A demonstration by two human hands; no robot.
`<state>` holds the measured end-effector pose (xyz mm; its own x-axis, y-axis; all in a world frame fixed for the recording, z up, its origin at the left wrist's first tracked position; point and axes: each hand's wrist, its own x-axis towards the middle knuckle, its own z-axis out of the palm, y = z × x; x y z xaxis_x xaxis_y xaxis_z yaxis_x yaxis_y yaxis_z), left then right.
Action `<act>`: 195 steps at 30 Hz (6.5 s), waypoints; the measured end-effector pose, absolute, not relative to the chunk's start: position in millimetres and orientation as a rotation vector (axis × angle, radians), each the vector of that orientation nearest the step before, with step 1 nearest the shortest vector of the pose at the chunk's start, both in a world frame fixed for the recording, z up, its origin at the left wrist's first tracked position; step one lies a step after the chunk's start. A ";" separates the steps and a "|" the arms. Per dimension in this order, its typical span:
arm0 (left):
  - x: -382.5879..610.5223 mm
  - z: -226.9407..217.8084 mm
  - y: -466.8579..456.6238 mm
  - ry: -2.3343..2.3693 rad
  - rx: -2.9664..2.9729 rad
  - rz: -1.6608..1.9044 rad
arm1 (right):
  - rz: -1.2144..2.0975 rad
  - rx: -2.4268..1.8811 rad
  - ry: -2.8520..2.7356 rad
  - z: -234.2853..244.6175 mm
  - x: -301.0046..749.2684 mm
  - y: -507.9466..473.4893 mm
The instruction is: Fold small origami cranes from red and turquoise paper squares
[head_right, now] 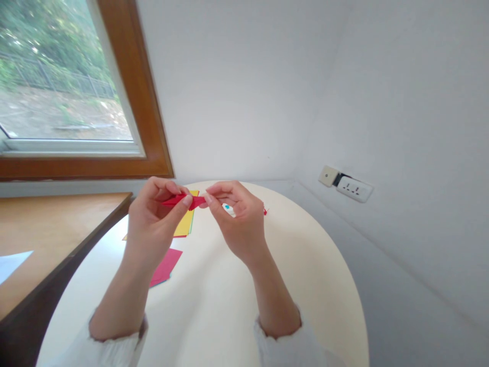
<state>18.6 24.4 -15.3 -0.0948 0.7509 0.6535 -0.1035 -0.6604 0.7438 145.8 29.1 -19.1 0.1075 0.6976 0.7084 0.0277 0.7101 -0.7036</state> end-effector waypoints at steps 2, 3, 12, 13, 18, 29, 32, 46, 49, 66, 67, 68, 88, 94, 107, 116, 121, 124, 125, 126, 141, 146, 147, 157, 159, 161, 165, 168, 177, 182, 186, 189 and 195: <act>18.2 -15.1 23.9 0.723 1.579 1.820 | 0.551 -0.652 -1.405 -18.9 146.3 29.2; 18.0 -15.0 23.7 0.726 1.581 1.822 | 0.553 -0.653 -1.407 -18.8 146.7 29.3; 19.3 -15.1 23.6 0.731 1.590 1.815 | 0.562 -0.637 -1.394 -20.4 147.0 31.1; 19.7 -15.0 23.5 0.730 1.595 1.804 | 0.551 -0.649 -1.405 -21.0 146.6 31.3; 20.0 -15.9 23.4 0.724 1.616 1.781 | 0.518 -0.707 -1.406 -21.9 146.9 30.9; 18.9 -13.6 22.2 0.754 1.591 1.810 | 0.558 -0.676 -1.425 -19.6 147.3 31.4; 19.5 -13.4 22.1 0.759 1.596 1.801 | 0.586 -0.655 -1.436 -20.2 146.7 32.2; 19.1 -16.3 24.1 0.763 1.580 1.778 | 0.536 -0.663 -1.478 -24.3 147.8 32.5; 18.0 -16.9 26.0 0.816 1.605 1.823 | 0.520 -0.666 -1.459 -25.6 147.3 34.2; 15.6 -20.6 32.1 1.075 1.817 1.764 | 0.297 -0.756 -1.420 -27.8 147.7 37.5; 16.3 -20.4 31.6 1.080 1.807 1.762 | 0.297 -0.749 -1.423 -27.9 147.0 37.4; 16.8 -20.4 31.1 1.080 1.789 1.762 | 0.300 -0.742 -1.423 -28.0 146.4 37.4; 22.6 -19.7 27.5 0.941 1.615 1.766 | -0.169 -0.765 -1.473 -29.4 137.9 37.2; 25.2 -19.4 24.0 0.909 1.636 1.699 | -0.361 -0.735 -1.496 -31.8 138.0 39.1; 16.8 -14.4 29.0 0.713 1.350 1.636 | 0.148 -0.664 -1.574 -27.5 150.7 37.5; 19.7 -15.4 28.1 0.576 1.198 1.401 | 0.731 -0.546 -1.588 -23.6 150.0 35.2; 20.6 -13.6 26.9 0.733 1.349 1.334 | 0.731 -0.558 -1.489 -23.5 147.6 38.3; 18.9 -14.8 29.5 0.945 1.494 1.359 | 0.668 -0.636 -1.449 -24.2 148.7 41.2; 18.2 -15.6 30.6 1.001 1.533 1.373 | 0.655 -0.663 -1.436 -24.7 149.1 42.2; 17.6 -16.4 31.5 1.036 1.566 1.385 | 0.638 -0.688 -1.421 -25.2 149.4 43.1; 14.6 -16.6 28.9 0.901 1.684 1.664 | 0.530 -0.742 -1.486 -26.4 153.3 42.9; 17.2 -14.3 27.5 0.903 1.626 1.680 | 0.555 -0.719 -1.475 -25.4 151.9 43.5; 17.5 -13.9 27.3 0.903 1.611 1.678 | 0.583 -0.716 -1.466 -25.4 152.0 43.6; 16.5 -15.0 27.7 0.876 1.654 1.721 | 0.797 -0.614 -1.483 -24.6 156.3 41.4; 17.3 -15.1 26.9 0.870 1.656 1.721 | 0.790 -0.590 -1.489 -23.7 156.5 41.0; 18.2 -15.1 25.9 0.862 1.657 1.705 | 0.786 -0.584 -1.488 -23.0 157.0 40.9; 18.5 -14.8 24.2 0.843 1.658 1.675 | 0.793 -0.576 -1.482 -23.1 159.0 41.6; 17.6 -14.3 23.8 0.848 1.655 1.679 | 0.826 -0.546 -1.522 -24.0 161.0 42.6; 16.3 -13.6 24.8 0.825 1.660 1.643 | 0.782 -0.560 -1.489 -21.5 160.7 40.5; 17.1 -14.1 23.4 0.807 1.659 1.655 | 0.698 -0.620 -1.455 -20.4 157.6 37.1; 17.3 -14.7 22.2 0.795 1.672 1.666 | 0.707 -0.590 -1.469 -20.1 157.3 35.1; 16.5 -14.5 22.0 0.816 1.690 1.661 | 0.746 -0.570 -1.515 -19.6 157.7 34.6; 16.0 -12.9 23.5 0.864 1.684 1.632 | 0.706 -0.619 -1.520 -20.9 154.8 36.1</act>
